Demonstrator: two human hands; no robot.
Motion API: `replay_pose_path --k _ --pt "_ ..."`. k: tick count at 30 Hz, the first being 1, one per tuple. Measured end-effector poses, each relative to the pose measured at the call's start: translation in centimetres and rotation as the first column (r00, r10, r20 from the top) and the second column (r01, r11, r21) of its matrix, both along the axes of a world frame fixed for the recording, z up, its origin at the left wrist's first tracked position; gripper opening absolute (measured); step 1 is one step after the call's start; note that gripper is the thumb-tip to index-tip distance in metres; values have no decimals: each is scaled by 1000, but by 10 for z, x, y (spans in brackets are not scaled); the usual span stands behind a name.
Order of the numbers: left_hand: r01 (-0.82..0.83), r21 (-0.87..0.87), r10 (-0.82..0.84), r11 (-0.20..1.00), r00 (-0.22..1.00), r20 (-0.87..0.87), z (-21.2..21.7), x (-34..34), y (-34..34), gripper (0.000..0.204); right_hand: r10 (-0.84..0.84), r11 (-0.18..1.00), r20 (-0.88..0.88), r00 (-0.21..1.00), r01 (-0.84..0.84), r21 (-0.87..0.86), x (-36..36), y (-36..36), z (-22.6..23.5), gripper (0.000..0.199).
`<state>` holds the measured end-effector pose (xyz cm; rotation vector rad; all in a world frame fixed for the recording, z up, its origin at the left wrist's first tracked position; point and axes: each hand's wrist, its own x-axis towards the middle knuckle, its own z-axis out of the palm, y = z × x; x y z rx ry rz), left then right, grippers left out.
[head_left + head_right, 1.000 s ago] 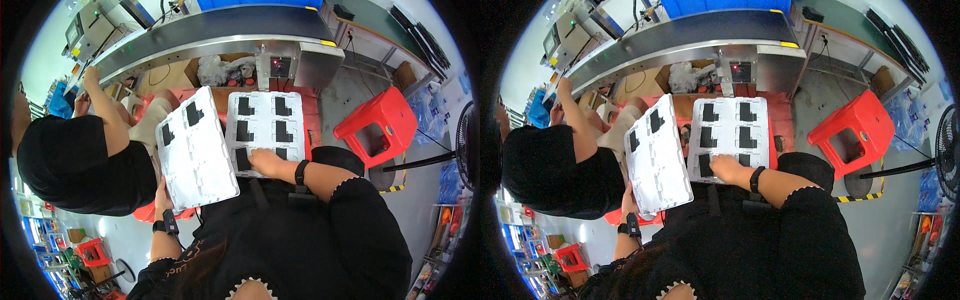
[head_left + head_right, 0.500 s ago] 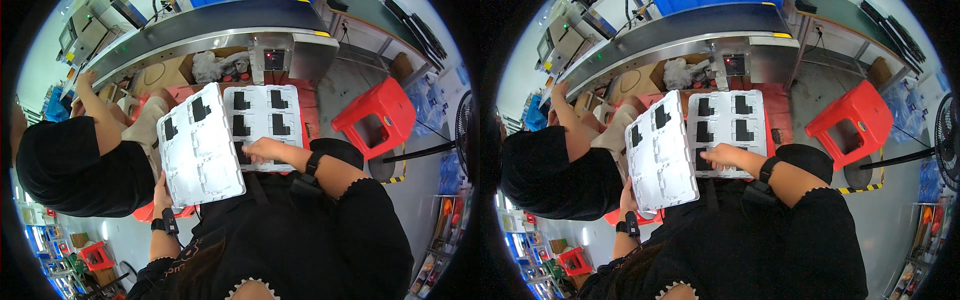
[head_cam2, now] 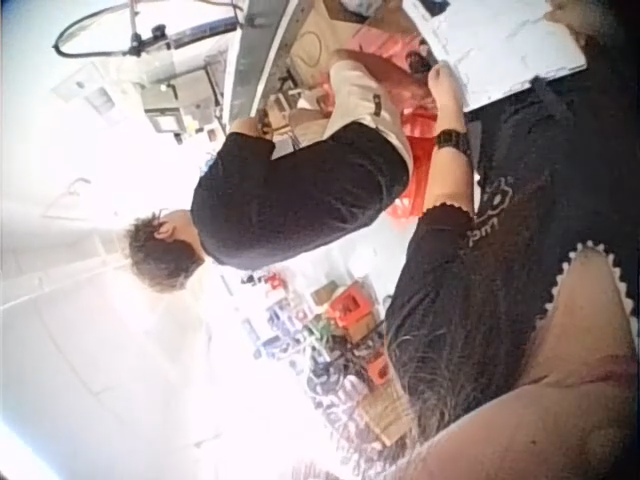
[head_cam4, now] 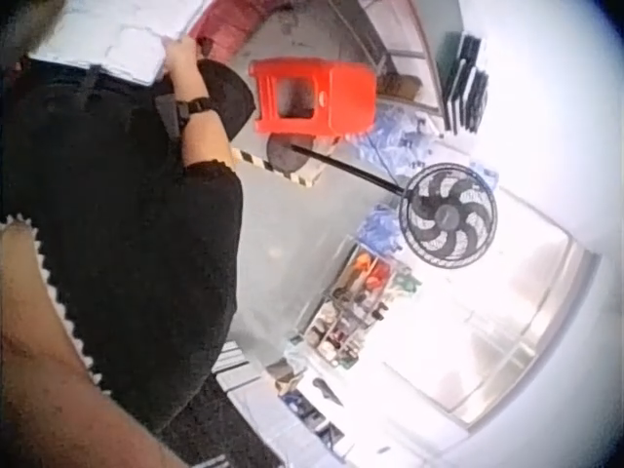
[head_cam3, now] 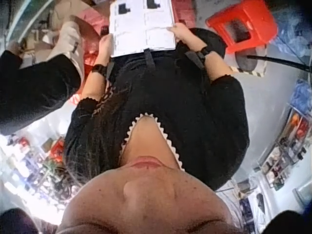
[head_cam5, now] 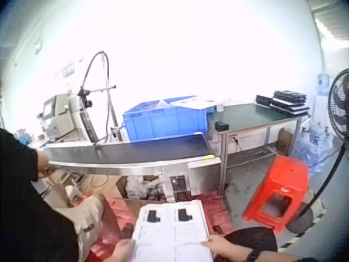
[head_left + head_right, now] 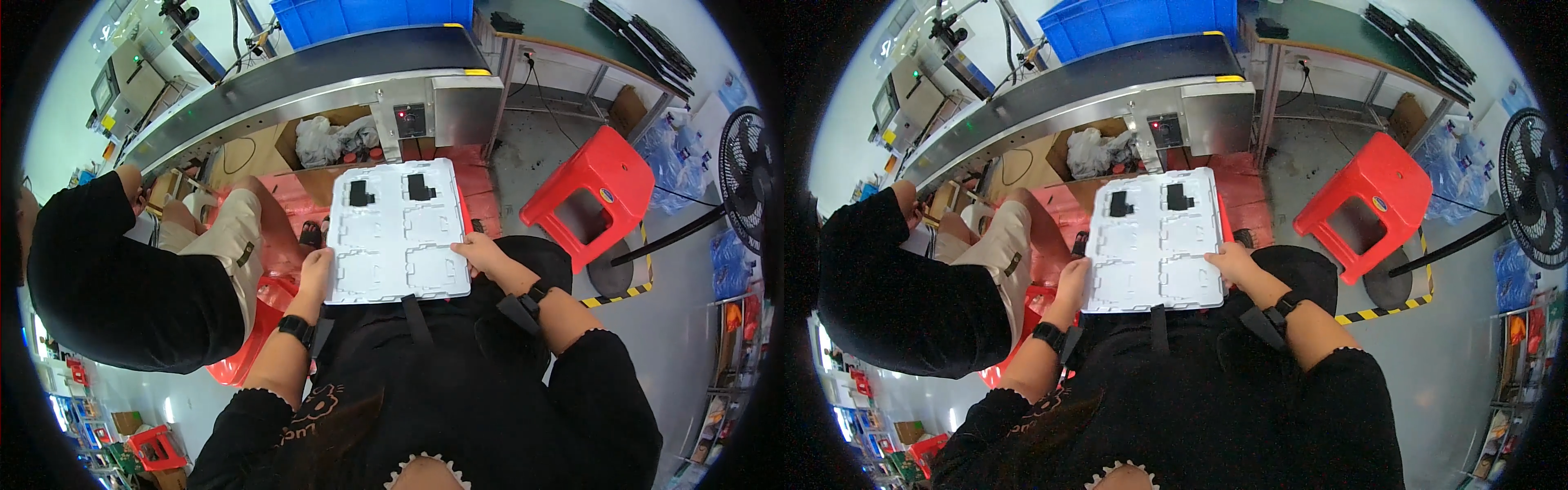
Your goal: Placing small black components from a tray onto a conveyor belt for processing.
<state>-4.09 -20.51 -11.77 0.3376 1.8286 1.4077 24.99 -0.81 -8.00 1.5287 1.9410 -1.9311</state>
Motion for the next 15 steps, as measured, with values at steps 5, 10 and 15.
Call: replay_pose_path --k 5,10,15 --pt "375 -256 -445 891 835 -323 -49 -19 11 29 -55 906 86 995 14 423 8 3 -37 34" --pt "307 -568 -627 763 565 -536 -1 9 24 27 80 951 318 945 -168 260 8 -3 -28 44" --pt "200 -634 -635 747 497 -592 -19 2 22 23 75 987 291 954 -113 117 -3 3 -11 43"
